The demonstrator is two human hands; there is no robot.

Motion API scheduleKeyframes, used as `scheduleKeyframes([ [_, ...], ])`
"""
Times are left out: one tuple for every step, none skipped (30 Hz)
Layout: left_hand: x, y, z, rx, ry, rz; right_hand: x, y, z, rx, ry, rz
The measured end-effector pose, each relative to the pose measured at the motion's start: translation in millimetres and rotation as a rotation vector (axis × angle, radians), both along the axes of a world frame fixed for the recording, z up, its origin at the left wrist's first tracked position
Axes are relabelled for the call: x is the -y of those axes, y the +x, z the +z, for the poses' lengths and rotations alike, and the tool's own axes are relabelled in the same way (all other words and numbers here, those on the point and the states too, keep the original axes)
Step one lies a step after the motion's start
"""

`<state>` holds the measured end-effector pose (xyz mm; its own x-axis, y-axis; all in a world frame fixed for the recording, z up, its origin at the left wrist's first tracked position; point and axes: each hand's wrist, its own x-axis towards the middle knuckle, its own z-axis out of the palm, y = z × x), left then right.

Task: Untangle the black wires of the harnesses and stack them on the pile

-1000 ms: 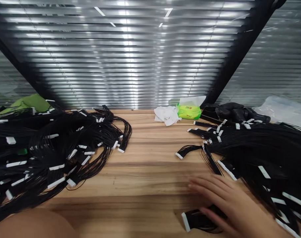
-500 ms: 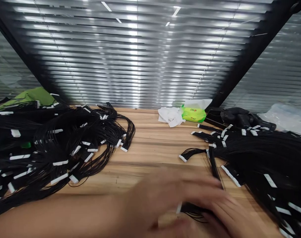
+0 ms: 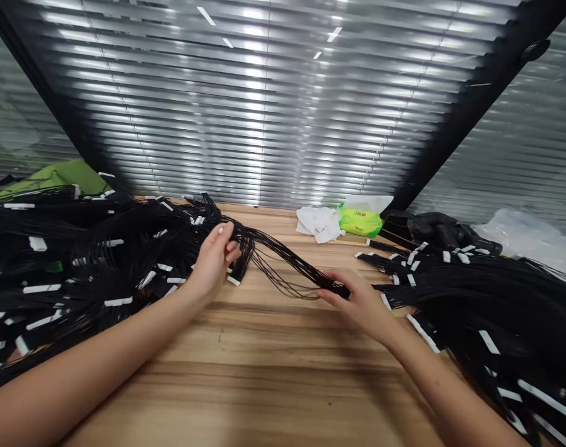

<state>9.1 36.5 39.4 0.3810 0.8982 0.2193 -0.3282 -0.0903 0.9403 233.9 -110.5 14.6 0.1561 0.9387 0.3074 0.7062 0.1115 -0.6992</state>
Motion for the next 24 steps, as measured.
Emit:
scheduleKeyframes([
  [-3,0,0.0,0.041,-0.032,0.019,-4,-2,-4.5,-0.066,0.019,-0.001],
  [-5,0,-1.0,0.066,-0.058,0.025,-8,-7,-9.5,-0.176,0.013,0.037],
  [-6,1,-2.7,0.074,-0.078,0.019,-12,-16,-14.6,-0.334,0.001,0.090],
  [-6,1,-5.2,0.068,-0.090,0.007,-17,-27,-19.7,-0.530,0.033,0.114],
  [-4,2,-8.5,0.052,-0.095,-0.008,-22,-40,-24.7,-0.761,0.066,0.101],
  [-2,2,-12.4,0.027,-0.091,-0.022,-27,-52,-29.1,-1.002,0.119,0.059],
  [1,3,-17.1,-0.006,-0.078,-0.037,-33,-64,-32.8,-1.085,0.147,0.026],
  [4,3,-22.3,-0.048,-0.056,-0.057,-39,-73,-35.6,-1.132,0.156,0.002],
  [9,4,-28.0,-0.099,-0.028,-0.082,-45,-79,-37.4,-1.180,0.156,-0.019],
  [13,4,-33.9,-0.160,0.007,-0.114,-51,-83,-38.4,-1.225,0.147,-0.024],
  [18,5,-39.7,-0.227,0.046,-0.155,-55,-83,-38.6,-1.265,0.128,-0.021],
  [22,6,-44.9,-0.291,0.086,-0.185,-60,-82,-38.3,-1.298,0.103,-0.018],
  [25,7,-49.4,-0.349,0.125,-0.207,-63,-78,-37.7,-1.329,0.069,-0.012],
  [28,8,-52.9,-0.400,0.160,-0.227,-65,-74,-37.0,-1.361,0.028,-0.001],
  [29,10,-55.3,-0.442,0.188,-0.242,-67,-69,-36.3,-1.401,-0.021,0.016],
  [30,11,-56.6,-0.474,0.207,-0.257,-68,-65,-35.6,-1.460,-0.075,0.045],
  [29,12,-57.0,-0.509,0.228,-0.274,-68,-62,-34.9,-1.516,-0.121,0.074],
  [29,13,-56.6,-0.553,0.258,-0.293,-68,-60,-34.3,-1.563,-0.156,0.101],
  [28,13,-55.8,-0.607,0.296,-0.317,-67,-60,-33.8,-1.596,-0.183,0.124],
  [28,14,-54.8,-0.664,0.336,-0.346,-66,-61,-33.5,-1.614,-0.201,0.143],
  [28,14,-53.7,-0.715,0.370,-0.378,-66,-62,-33.6,-1.623,-0.205,0.156],
  [28,14,-52.7,-0.751,0.389,-0.413,-65,-64,-34.1,-1.621,-0.196,0.164],
  [29,13,-51.7,-0.765,0.388,-0.443,-64,-66,-35.1,-1.610,-0.175,0.162],
  [30,13,-50.6,-0.754,0.368,-0.468,-64,-68,-36.6,-1.594,-0.149,0.151],
])
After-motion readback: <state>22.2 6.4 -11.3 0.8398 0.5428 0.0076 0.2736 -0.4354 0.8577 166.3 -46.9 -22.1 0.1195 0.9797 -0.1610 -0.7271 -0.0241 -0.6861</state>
